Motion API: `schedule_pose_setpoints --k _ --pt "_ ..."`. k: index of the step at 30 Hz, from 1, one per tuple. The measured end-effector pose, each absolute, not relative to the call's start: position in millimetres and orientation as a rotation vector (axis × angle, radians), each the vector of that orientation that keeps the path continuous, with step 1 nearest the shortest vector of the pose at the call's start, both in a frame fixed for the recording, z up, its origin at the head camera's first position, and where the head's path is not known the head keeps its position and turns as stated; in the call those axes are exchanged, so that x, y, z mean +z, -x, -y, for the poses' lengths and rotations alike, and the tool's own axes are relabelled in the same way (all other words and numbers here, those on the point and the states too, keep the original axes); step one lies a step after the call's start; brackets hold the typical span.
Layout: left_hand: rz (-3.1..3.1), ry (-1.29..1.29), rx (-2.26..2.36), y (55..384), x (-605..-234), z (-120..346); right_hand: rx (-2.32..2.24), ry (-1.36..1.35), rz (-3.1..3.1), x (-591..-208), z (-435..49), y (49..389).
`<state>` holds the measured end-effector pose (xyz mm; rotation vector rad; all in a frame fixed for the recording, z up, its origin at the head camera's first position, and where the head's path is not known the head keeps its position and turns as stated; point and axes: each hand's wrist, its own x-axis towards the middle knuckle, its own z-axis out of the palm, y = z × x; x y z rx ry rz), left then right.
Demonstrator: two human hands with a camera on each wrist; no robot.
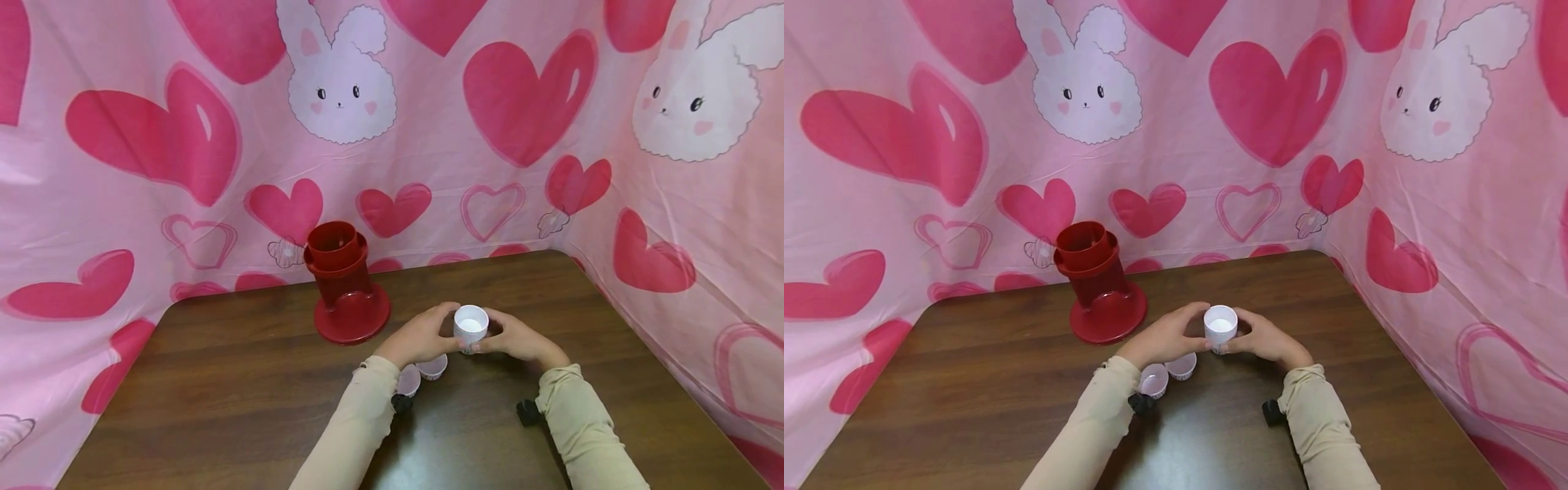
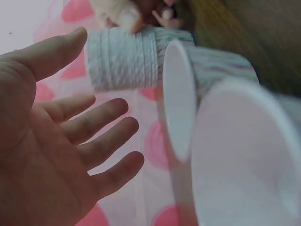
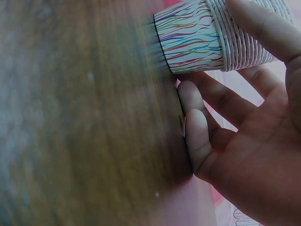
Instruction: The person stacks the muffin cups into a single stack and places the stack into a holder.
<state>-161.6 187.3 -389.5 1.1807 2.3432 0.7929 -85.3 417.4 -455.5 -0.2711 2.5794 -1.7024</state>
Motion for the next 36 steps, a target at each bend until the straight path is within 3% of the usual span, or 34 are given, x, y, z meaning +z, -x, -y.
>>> schedule_pose_setpoints --k 13,24,36 --pt "-2.443 -1.097 0.594 153 -398 -113 -1.629 0.195 -2.625 -454 -419 85" --pt "-2.481 -1.18 0.501 143 -409 -106 -1.672 0.17 -2.605 -453 -425 83" --pt "-2.458 -1.196 0.58 155 -415 -93 -1.671 0.184 -2.586 -454 -418 89"
